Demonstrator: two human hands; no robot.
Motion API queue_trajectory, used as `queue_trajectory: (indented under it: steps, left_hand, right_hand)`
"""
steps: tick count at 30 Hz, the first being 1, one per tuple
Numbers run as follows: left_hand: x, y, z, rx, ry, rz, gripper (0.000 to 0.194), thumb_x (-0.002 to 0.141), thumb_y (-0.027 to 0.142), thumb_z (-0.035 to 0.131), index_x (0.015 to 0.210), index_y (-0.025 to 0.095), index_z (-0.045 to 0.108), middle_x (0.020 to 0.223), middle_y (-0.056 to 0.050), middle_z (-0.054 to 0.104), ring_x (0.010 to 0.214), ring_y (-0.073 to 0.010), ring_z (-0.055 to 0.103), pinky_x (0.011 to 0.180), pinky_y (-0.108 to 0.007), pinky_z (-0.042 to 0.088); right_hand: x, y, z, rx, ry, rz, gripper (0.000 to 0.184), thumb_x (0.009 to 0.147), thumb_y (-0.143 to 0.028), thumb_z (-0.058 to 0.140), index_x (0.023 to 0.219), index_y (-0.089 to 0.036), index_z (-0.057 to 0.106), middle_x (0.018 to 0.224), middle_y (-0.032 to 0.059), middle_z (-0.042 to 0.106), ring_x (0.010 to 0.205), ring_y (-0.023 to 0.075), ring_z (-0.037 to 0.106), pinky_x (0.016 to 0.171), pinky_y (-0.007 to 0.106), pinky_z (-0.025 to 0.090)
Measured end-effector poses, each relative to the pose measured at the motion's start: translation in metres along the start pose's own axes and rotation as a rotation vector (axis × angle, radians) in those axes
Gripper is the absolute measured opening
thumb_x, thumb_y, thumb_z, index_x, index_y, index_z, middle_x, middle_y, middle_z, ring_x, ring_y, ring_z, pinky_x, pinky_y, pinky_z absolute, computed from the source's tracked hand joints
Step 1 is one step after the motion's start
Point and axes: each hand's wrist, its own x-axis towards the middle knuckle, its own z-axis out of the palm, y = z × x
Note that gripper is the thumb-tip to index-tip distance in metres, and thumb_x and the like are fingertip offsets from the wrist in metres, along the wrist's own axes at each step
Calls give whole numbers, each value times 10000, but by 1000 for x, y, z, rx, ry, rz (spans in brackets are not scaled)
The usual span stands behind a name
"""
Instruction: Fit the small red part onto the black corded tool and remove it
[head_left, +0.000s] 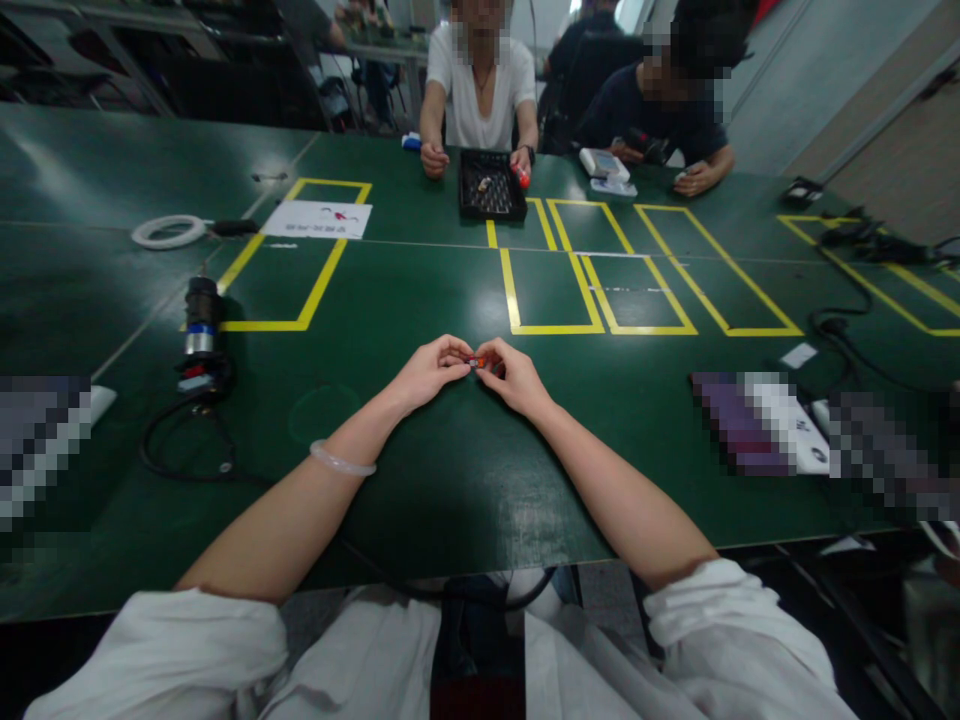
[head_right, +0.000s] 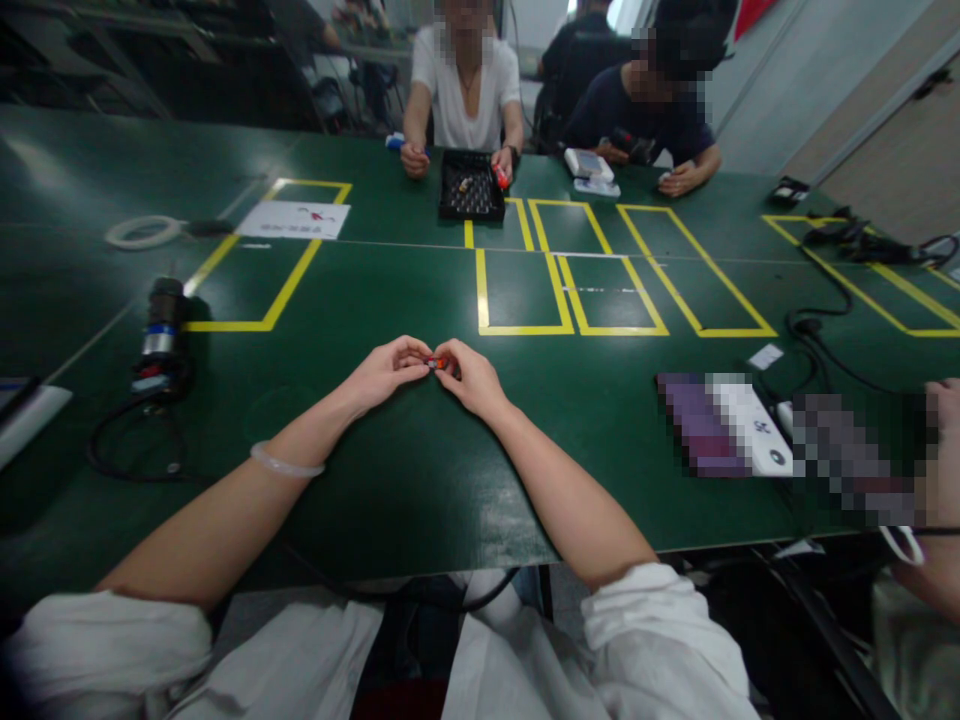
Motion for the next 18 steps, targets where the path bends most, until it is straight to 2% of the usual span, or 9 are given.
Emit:
queue_trajectory:
  steps: [18]
  left_hand:
    - [0, 5, -1, 40, 38, -42, 272, 681, 255, 701, 911, 148, 603, 880, -32, 657, 834, -165, 614, 838, -339, 475]
  right_hand:
    - [-1, 1, 0, -36, -4, -30, 150, 832, -173, 582, 979, -199, 587, 881, 4, 626, 736, 126, 580, 669, 246, 444]
